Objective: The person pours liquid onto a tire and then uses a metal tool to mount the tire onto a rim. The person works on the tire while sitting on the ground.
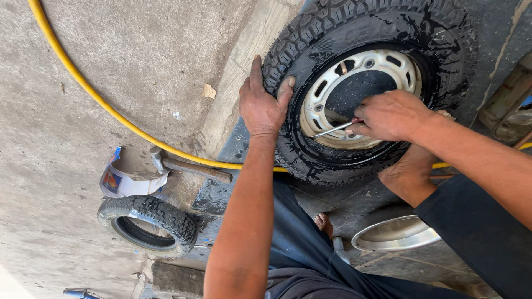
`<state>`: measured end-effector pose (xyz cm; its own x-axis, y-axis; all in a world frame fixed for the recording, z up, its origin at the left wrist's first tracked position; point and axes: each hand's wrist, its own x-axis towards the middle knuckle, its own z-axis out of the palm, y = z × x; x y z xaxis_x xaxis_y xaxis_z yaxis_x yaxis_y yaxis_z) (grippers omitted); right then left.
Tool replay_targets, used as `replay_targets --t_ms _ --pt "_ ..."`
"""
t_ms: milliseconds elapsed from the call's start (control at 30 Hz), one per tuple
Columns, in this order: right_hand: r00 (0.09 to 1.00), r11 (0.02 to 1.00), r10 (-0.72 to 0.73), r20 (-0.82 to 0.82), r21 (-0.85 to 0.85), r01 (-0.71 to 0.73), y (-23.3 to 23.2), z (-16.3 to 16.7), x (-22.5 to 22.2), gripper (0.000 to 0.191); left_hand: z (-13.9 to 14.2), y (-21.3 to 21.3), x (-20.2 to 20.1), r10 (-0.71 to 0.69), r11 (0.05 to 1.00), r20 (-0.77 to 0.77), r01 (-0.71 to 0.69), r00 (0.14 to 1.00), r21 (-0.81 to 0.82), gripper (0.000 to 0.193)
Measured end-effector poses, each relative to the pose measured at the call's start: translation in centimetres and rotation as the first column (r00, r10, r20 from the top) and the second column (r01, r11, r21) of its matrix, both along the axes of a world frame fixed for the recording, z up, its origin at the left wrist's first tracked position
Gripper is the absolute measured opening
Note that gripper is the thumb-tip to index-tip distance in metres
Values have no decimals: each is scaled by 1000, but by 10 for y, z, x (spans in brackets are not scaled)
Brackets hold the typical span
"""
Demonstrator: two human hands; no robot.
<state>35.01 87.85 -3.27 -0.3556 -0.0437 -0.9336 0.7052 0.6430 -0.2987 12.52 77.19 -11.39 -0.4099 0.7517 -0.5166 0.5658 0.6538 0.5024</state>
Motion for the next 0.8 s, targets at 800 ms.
replay_targets --t_ms 800 --pt "942 956 280 -184 142 -257 5 -40 -16 60 31 22 -3 77 985 163 -49 984 -167 96"
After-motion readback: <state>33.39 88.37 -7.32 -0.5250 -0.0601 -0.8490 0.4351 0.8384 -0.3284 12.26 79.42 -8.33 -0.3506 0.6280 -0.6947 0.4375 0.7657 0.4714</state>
